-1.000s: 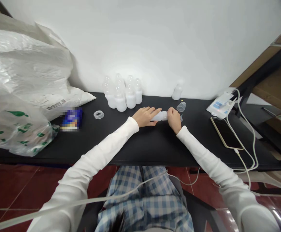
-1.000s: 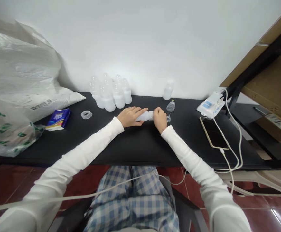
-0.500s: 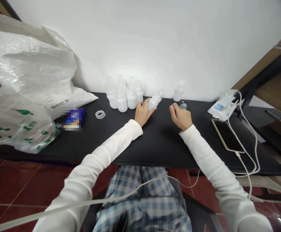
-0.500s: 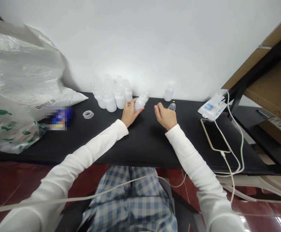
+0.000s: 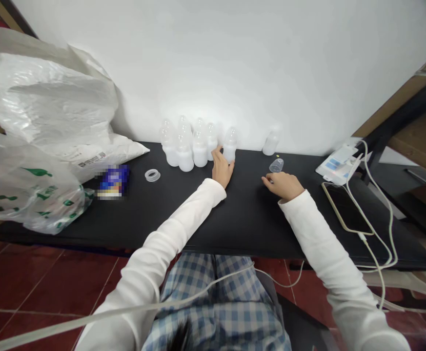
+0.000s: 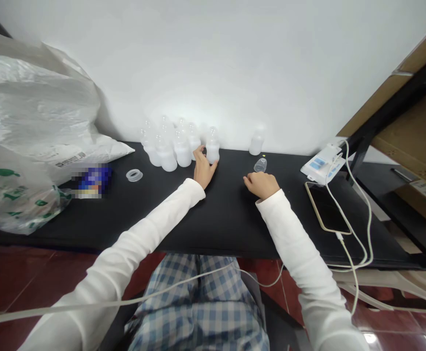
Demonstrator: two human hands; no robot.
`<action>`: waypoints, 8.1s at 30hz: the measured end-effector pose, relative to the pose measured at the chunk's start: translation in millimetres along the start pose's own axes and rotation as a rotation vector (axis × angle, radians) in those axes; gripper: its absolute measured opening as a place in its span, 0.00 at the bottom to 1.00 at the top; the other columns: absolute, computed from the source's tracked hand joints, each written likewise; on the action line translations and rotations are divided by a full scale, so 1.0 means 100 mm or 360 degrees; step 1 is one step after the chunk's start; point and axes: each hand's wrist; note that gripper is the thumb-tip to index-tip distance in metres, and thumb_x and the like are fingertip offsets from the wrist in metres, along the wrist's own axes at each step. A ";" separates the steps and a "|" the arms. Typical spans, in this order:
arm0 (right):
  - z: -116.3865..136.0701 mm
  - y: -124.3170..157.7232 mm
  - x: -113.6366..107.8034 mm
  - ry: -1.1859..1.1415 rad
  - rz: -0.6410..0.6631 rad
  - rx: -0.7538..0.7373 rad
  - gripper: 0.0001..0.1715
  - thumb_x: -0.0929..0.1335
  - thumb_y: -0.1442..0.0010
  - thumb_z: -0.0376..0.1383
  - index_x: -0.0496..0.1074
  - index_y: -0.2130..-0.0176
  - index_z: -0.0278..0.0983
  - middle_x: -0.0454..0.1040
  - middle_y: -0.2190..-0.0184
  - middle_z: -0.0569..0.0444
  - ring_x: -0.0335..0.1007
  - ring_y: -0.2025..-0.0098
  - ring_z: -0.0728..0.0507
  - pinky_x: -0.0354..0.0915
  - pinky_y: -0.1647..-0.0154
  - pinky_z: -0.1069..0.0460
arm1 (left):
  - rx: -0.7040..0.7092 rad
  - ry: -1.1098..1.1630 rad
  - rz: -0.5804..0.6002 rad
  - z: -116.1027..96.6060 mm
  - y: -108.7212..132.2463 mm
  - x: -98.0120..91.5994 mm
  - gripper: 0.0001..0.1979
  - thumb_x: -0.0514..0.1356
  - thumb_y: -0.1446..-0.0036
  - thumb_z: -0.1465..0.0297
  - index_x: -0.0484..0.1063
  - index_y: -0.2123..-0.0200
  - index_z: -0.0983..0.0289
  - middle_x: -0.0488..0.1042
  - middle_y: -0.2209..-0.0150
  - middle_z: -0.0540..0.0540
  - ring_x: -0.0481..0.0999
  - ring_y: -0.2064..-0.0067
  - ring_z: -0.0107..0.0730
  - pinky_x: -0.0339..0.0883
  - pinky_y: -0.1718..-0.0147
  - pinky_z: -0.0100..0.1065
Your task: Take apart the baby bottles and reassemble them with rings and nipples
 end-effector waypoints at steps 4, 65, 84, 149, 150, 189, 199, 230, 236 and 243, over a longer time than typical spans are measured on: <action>0.00 -0.01 0.03 0.0034 -0.0032 0.0029 0.25 0.57 0.29 0.46 0.78 0.54 0.38 0.81 0.59 0.41 0.80 0.55 0.35 0.64 0.61 0.48 | 0.0146 -0.0210 0.0061 -0.06 0.09 -0.06 0.20 0.56 0.39 0.75 0.62 0.44 0.72 0.65 0.44 0.72 0.67 0.38 0.53 0.64 0.38 0.50; 0.56 -0.24 0.70 -0.1186 -0.1281 -0.0867 0.06 0.67 0.35 0.33 0.75 0.59 0.41 0.69 0.61 0.50 0.69 0.56 0.41 0.69 0.52 0.42 | 0.0714 -0.0557 0.0511 0.08 0.66 -0.80 0.11 0.57 0.37 0.70 0.69 0.52 0.65 0.72 0.55 0.61 0.73 0.52 0.45 0.70 0.50 0.43; 0.58 -0.21 0.62 -0.1815 -0.1182 -0.0628 0.09 0.66 0.32 0.42 0.71 0.56 0.41 0.75 0.64 0.54 0.72 0.66 0.46 0.70 0.63 0.49 | -0.0692 0.1306 0.0433 -0.01 0.39 -0.50 0.09 0.60 0.36 0.64 0.67 0.60 0.63 0.75 0.60 0.54 0.78 0.59 0.30 0.74 0.51 0.40; 0.43 -0.25 0.56 -0.1569 -0.1566 -0.0502 0.08 0.64 0.34 0.42 0.63 0.58 0.42 0.70 0.68 0.55 0.68 0.70 0.47 0.69 0.67 0.49 | -0.0172 0.0274 0.0037 0.43 -0.22 -0.52 0.23 0.66 0.42 0.62 0.60 0.48 0.61 0.75 0.47 0.64 0.78 0.47 0.45 0.70 0.48 0.44; 0.42 -0.25 0.56 -0.1566 -0.1590 -0.0495 0.08 0.63 0.34 0.43 0.63 0.58 0.42 0.70 0.68 0.55 0.68 0.70 0.47 0.70 0.67 0.49 | -0.0177 0.0322 -0.0022 0.45 -0.25 -0.46 0.23 0.66 0.42 0.64 0.59 0.49 0.62 0.73 0.47 0.65 0.78 0.46 0.43 0.70 0.47 0.44; 0.35 -0.28 0.62 -0.1620 -0.1884 -0.0290 0.08 0.66 0.43 0.37 0.63 0.62 0.40 0.65 0.69 0.58 0.60 0.74 0.50 0.65 0.70 0.51 | -0.0067 -0.0008 0.0109 0.69 0.20 -0.99 0.27 0.62 0.38 0.55 0.62 0.43 0.64 0.73 0.47 0.64 0.78 0.50 0.45 0.73 0.52 0.44; 0.39 -0.32 0.62 -0.1686 -0.1720 -0.0341 0.10 0.66 0.37 0.41 0.62 0.58 0.40 0.65 0.71 0.58 0.61 0.74 0.50 0.65 0.72 0.52 | -0.0064 0.0014 -0.0273 0.92 -0.09 -0.70 0.25 0.68 0.45 0.61 0.60 0.51 0.60 0.65 0.54 0.60 0.69 0.46 0.48 0.64 0.42 0.54; 0.56 -0.29 0.56 -0.1933 -0.1161 -0.0426 0.17 0.65 0.34 0.50 0.59 0.60 0.41 0.66 0.75 0.61 0.62 0.75 0.50 0.61 0.73 0.52 | 0.0339 0.0408 0.0643 0.02 0.29 -0.50 0.08 0.57 0.35 0.64 0.66 0.58 0.62 0.70 0.69 0.49 0.71 0.68 0.27 0.69 0.64 0.30; 0.66 -0.27 0.53 -0.2020 -0.0960 -0.0570 0.19 0.65 0.34 0.53 0.58 0.60 0.42 0.66 0.75 0.62 0.64 0.75 0.50 0.62 0.72 0.52 | 0.0091 0.0583 0.0704 -0.04 0.33 -0.51 0.13 0.55 0.35 0.59 0.63 0.68 0.61 0.69 0.73 0.47 0.68 0.72 0.25 0.65 0.68 0.29; 0.67 -0.34 0.55 -0.2079 -0.0773 -0.0733 0.22 0.67 0.36 0.55 0.60 0.61 0.42 0.65 0.75 0.63 0.64 0.74 0.50 0.63 0.71 0.52 | 0.0016 0.0637 0.0748 0.04 0.27 -0.49 0.15 0.55 0.36 0.59 0.58 0.72 0.60 0.68 0.76 0.45 0.65 0.73 0.24 0.60 0.68 0.30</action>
Point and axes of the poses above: each hand's wrist, its own y-axis away from the middle knuckle, its own x-axis out of the palm, z = x × y
